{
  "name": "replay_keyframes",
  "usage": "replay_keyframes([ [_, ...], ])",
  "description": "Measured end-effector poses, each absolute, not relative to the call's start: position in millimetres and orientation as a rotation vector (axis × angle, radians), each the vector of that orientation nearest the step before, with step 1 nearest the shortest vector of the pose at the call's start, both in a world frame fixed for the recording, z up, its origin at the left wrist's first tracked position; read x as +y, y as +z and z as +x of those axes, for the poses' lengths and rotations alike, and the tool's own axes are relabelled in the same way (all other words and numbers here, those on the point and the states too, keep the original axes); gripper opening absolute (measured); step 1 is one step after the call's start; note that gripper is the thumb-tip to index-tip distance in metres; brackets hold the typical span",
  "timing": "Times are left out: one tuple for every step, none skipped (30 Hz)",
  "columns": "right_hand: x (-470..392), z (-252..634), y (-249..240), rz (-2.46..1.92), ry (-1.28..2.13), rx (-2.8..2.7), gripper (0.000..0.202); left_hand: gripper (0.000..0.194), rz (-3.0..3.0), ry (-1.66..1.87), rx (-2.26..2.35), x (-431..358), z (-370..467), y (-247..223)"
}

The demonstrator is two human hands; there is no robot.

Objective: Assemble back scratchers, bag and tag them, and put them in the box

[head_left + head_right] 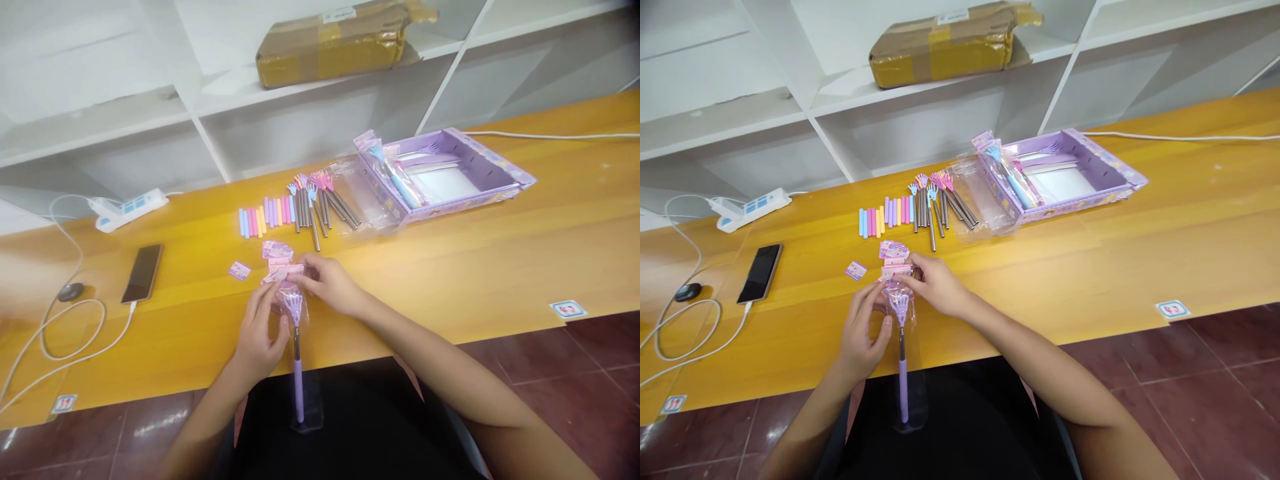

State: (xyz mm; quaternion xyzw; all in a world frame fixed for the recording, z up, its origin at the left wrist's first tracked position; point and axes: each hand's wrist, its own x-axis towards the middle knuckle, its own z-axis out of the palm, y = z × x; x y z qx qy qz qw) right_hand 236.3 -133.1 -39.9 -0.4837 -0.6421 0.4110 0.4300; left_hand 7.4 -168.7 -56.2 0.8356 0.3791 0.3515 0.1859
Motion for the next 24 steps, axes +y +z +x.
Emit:
replay_keyframes([
  [-132.9, 235.8, -39.7, -1.19, 1.066, -1.564, 0.04, 0.064, 2.35, 0.983, 1.071, -168.6, 7.5, -55.9],
  [-132.9, 235.2, -39.5, -1.173, 1.105, -1.529, 0.04, 0.064, 2.347, 0.977, 1.075, -168.5, 7.5, -55.8],
  [-132.9, 234.7, -39.5, -1.159, 1.144, -1.497, 0.04, 0.064, 2.346, 0.968, 1.081, -168.4, 7.5, -55.8],
  [-132.9, 234.2, -39.5, -1.144, 1.179, -1.471, 0.04, 0.064, 2.346, 0.954, 1.089, -168.3, 7.5, -55.8],
  [-133.0, 233.8, -39.6, -1.13, 1.213, -1.448, 0.039, 0.064, 2.346, 0.94, 1.096, -168.3, 7.5, -55.9],
  [-133.0, 233.3, -39.8, -1.113, 1.248, -1.426, 0.038, 0.065, 2.346, 0.928, 1.101, -168.3, 7.4, -55.9],
  [-133.1, 232.9, -40.1, -1.094, 1.284, -1.405, 0.037, 0.065, 2.349, 0.919, 1.103, -168.4, 7.3, -56.0],
  [-133.0, 232.6, -40.3, -1.073, 1.323, -1.385, 0.036, 0.065, 2.352, 0.917, 1.104, -168.5, 7.3, -56.0],
  [-132.9, 232.3, -40.5, -1.05, 1.359, -1.362, 0.036, 0.065, 2.354, 0.919, 1.104, -168.6, 7.3, -56.0],
  [-132.7, 232.0, -40.5, -1.027, 1.394, -1.339, 0.037, 0.065, 2.354, 0.925, 1.104, -168.7, 7.4, -56.0],
  [-132.5, 231.9, -40.4, -1.005, 1.425, -1.317, 0.038, 0.065, 2.35, 0.93, 1.105, -168.8, 7.4, -56.1],
  [-132.2, 231.8, -40.2, -0.987, 1.45, -1.3, 0.04, 0.065, 2.341, 0.932, 1.11, -168.9, 7.5, -56.3],
  [-132.0, 231.8, -39.8, -0.975, 1.467, -1.291, 0.041, 0.065, 2.329, 0.934, 1.118, -169.0, 7.5, -56.5],
  [-131.9, 231.8, -39.4, -0.969, 1.477, -1.286, 0.041, 0.064, 2.314, 0.936, 1.128, -169.0, 7.5, -56.7],
  [-131.9, 232.0, -39.0, -0.968, 1.482, -1.287, 0.041, 0.064, 2.299, 0.939, 1.14, -169.1, 7.4, -56.9],
  [-131.8, 232.2, -38.7, -0.97, 1.484, -1.293, 0.042, 0.063, 2.285, 0.942, 1.152, -169.2, 7.3, -57.1],
  [-131.8, 232.4, -38.5, -0.976, 1.48, -1.3, 0.041, 0.062, 2.271, 0.941, 1.163, -169.3, 7.2, -57.1],
  [-131.8, 232.7, -38.6, -0.984, 1.472, -1.309, 0.041, 0.061, 2.26, 0.938, 1.173, -169.4, 7.1, -57.0],
  [-131.7, 233.0, -38.7, -0.997, 1.454, -1.322, 0.041, 0.061, 2.252, 0.932, 1.179, -169.4, 7.1, -56.7],
  [-131.6, 233.3, -39.0, -1.013, 1.427, -1.341, 0.04, 0.061, 2.251, 0.925, 1.179, -169.5, 7.1, -56.3],
  [-131.4, 233.6, -39.2, -1.031, 1.392, -1.365, 0.039, 0.062, 2.26, 0.92, 1.173, -169.5, 7.2, -55.8],
  [-131.3, 233.9, -39.4, -1.048, 1.353, -1.39, 0.039, 0.063, 2.278, 0.918, 1.161, -169.5, 7.4, -55.2],
  [-131.2, 234.1, -39.5, -1.059, 1.321, -1.412, 0.038, 0.065, 2.304, 0.917, 1.146, -169.4, 7.5, -54.8],
  [-131.3, 234.2, -39.4, -1.062, 1.301, -1.429, 0.037, 0.066, 2.334, 0.914, 1.131, -169.2, 7.6, -54.5],
])
